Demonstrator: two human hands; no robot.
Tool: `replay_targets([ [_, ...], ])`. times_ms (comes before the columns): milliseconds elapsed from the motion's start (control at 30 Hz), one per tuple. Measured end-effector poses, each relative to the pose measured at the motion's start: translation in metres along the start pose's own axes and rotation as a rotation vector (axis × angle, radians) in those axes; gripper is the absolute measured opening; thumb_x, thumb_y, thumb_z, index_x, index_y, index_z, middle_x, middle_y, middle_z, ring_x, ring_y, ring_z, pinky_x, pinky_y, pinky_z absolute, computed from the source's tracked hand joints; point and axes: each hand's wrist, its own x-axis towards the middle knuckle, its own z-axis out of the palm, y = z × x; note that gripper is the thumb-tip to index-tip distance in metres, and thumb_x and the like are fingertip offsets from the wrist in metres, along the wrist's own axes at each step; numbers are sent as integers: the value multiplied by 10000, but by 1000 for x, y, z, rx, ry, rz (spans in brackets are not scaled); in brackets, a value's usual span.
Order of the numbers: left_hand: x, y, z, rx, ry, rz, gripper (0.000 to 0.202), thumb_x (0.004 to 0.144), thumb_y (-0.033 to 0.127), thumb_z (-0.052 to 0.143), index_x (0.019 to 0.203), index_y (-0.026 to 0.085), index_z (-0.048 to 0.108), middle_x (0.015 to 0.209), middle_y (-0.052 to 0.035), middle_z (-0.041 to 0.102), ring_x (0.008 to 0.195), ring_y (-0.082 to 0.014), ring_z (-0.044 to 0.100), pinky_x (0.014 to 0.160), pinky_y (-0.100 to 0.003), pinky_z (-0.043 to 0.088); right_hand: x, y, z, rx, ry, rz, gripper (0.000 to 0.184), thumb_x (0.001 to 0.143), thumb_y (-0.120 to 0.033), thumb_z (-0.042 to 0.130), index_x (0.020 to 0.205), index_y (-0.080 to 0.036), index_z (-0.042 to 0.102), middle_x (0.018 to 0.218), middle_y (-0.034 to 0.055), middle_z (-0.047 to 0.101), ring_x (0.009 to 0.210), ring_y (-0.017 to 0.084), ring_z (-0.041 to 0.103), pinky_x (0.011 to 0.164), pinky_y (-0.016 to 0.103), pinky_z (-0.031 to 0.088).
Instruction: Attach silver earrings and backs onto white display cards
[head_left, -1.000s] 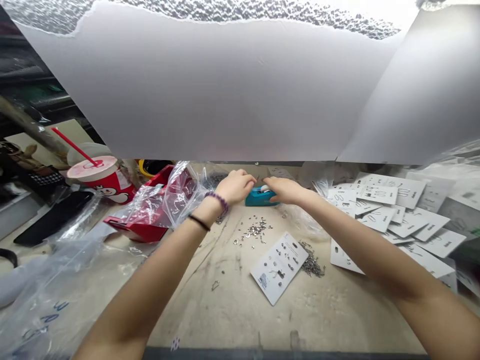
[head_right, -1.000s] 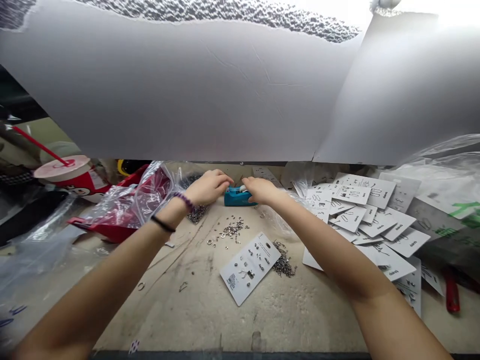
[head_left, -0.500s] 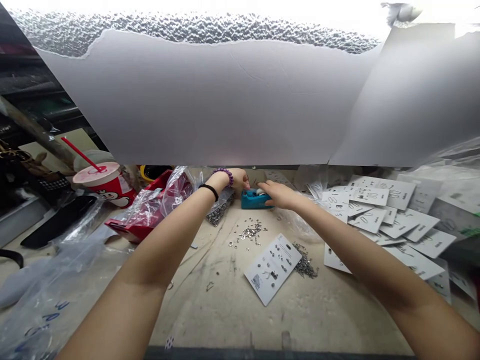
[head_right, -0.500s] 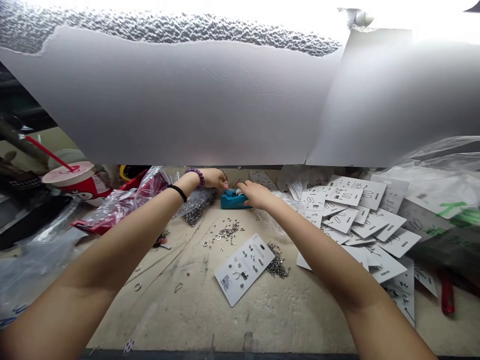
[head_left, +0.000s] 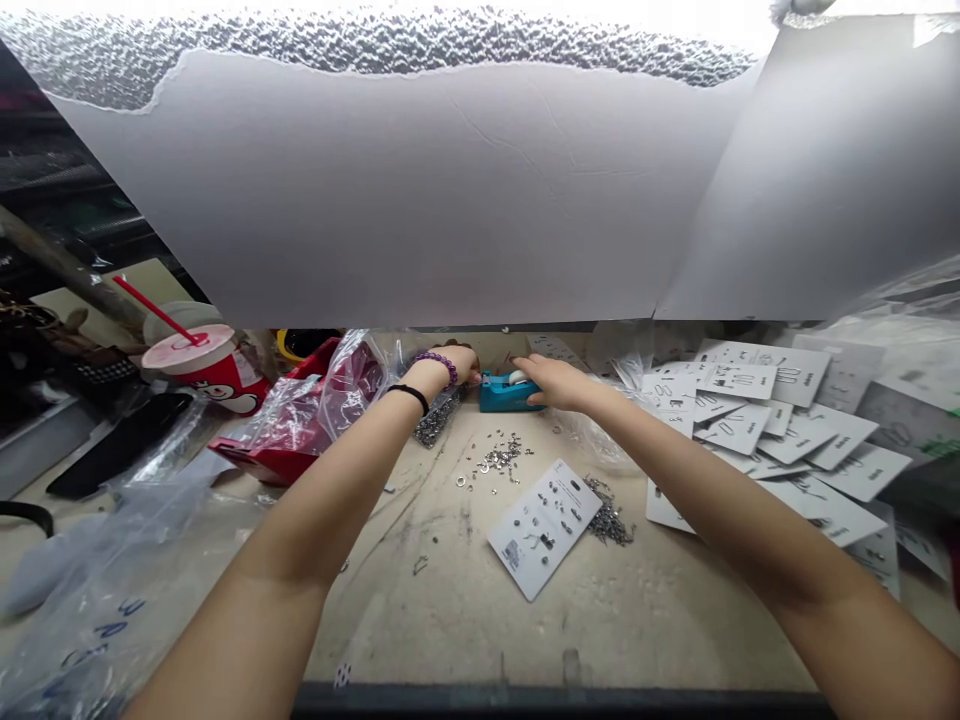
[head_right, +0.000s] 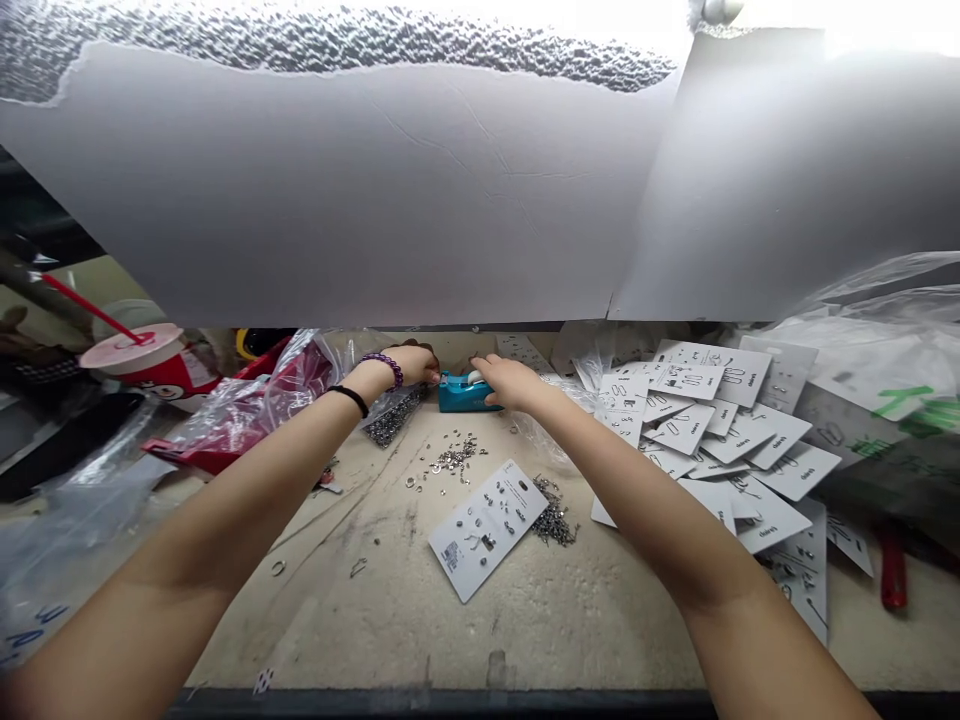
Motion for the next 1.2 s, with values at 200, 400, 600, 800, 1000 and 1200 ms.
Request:
replay_targets([
  [200, -20, -3, 0, -87, 221, -17, 313, 777, 325, 464, 919, 98, 625, 1076, -200, 581, 1022, -314, 508, 841, -393, 396, 1, -1, -2, 35, 11, -1, 659, 705, -167, 659, 1292, -155, 360, 1220, 165, 491, 1017, 299, 536, 739, 335, 456],
  [400, -48, 18, -6, -360, 213, 219, 450, 850, 475, 282, 995, 149, 556, 950, -77, 628, 821, -163, 562, 715, -263, 438, -24, -12, -24, 180, 157, -75, 369, 854, -256, 479, 1212, -168, 464, 1292, 102, 458, 1170, 223, 424, 919, 329, 377],
  [600, -69, 43, 1, -672, 105, 417, 306, 811, 376, 403, 858, 141, 592, 922, -44, 627, 871, -150, 547, 783, -266, 420, -65, -21, -30, 694, 240, 13, 255, 846, -385, 476, 880, -192, 639, 920, 43, 646, 842, 163, 585, 712, 274, 464],
  [800, -87, 65, 17, -644, -10, 417, 322, 832, 354, 370, 983, 178, 594, 893, -32, 636, 730, -137, 557, 646, -257, 428, -96, -22, -9, 708, 347, 19, 176, 810, -317, 531, 751, -175, 618, 826, 39, 606, 777, 150, 560, 673, 281, 466],
  [1000, -102, 74, 55, -509, 208, 181, 434, 836, 414, 369, 1185, 173, 459, 982, -72, 628, 851, -199, 571, 699, -311, 435, -132, -22, 21, 902, 399, 201, 162, 817, -320, 508, 752, -184, 566, 864, 47, 579, 797, 158, 547, 685, 299, 466],
  [1200, -108, 85, 89, -293, 115, 258, 424, 770, 492, 464, 1037, 180, 570, 1060, -102, 584, 1005, -267, 514, 827, -369, 412, -140, -17, 57, 1118, 202, 206, 187, 763, -366, 576, 738, -181, 586, 1029, 58, 525, 865, 162, 542, 755, 322, 454],
])
